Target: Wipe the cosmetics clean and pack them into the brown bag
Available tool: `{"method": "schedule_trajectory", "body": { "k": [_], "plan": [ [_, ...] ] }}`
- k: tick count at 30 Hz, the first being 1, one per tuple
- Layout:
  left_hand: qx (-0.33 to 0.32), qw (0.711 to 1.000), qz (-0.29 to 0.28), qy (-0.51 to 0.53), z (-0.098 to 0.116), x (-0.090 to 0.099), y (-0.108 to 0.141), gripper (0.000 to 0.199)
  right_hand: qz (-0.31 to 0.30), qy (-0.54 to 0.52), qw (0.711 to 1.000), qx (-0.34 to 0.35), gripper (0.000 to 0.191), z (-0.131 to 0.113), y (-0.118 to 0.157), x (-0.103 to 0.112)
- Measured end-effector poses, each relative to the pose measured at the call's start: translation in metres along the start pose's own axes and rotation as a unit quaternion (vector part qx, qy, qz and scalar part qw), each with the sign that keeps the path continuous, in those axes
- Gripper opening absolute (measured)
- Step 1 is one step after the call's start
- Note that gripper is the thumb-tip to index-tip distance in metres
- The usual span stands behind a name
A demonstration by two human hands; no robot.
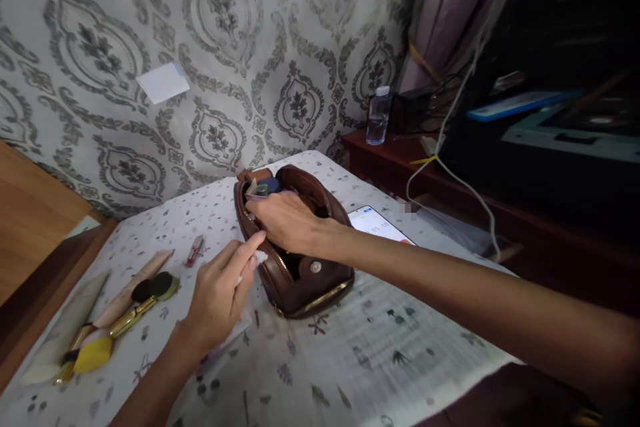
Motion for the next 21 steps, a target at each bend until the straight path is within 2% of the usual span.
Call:
{"method": "schedule_trajectory", "body": {
  "k": [4,8,14,18,21],
  "plan": [
    [0.02,1.0,0.005,0.017,-0.005,-0.001,0.002,0.039,-0.045,0.0,0.999,-0.025,0.02,-0.002,-0.014,-0.004],
    [0.034,0.998,-0.003,0.053,-0.004,-0.002,0.001,0.041,-0.031,0.004,0.998,-0.047,0.018,0.002,-0.016,-0.003],
    [0.076,0.993,-0.018,0.087,-0.006,-0.001,0.002,0.047,-0.015,-0.009,1.0,-0.01,0.017,0.002,-0.01,-0.007],
    [0.095,0.989,-0.031,0.106,-0.005,0.004,0.014,0.047,-0.035,0.005,0.998,-0.045,0.021,-0.002,-0.008,-0.009],
    [0.119,0.983,-0.037,0.131,-0.011,0.011,0.033,0.045,-0.048,0.024,0.994,-0.092,0.031,-0.005,-0.007,-0.009]
  ]
}}
Point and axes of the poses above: each hand's wrist, its own y-axis away from the middle knuckle, its own x-axis out of the back of the hand, z = x × y, the point moved 9 cm from there along -y, towards the middle knuckle, and after that the axes turned 3 degrees about y, right-handed, at the moved point
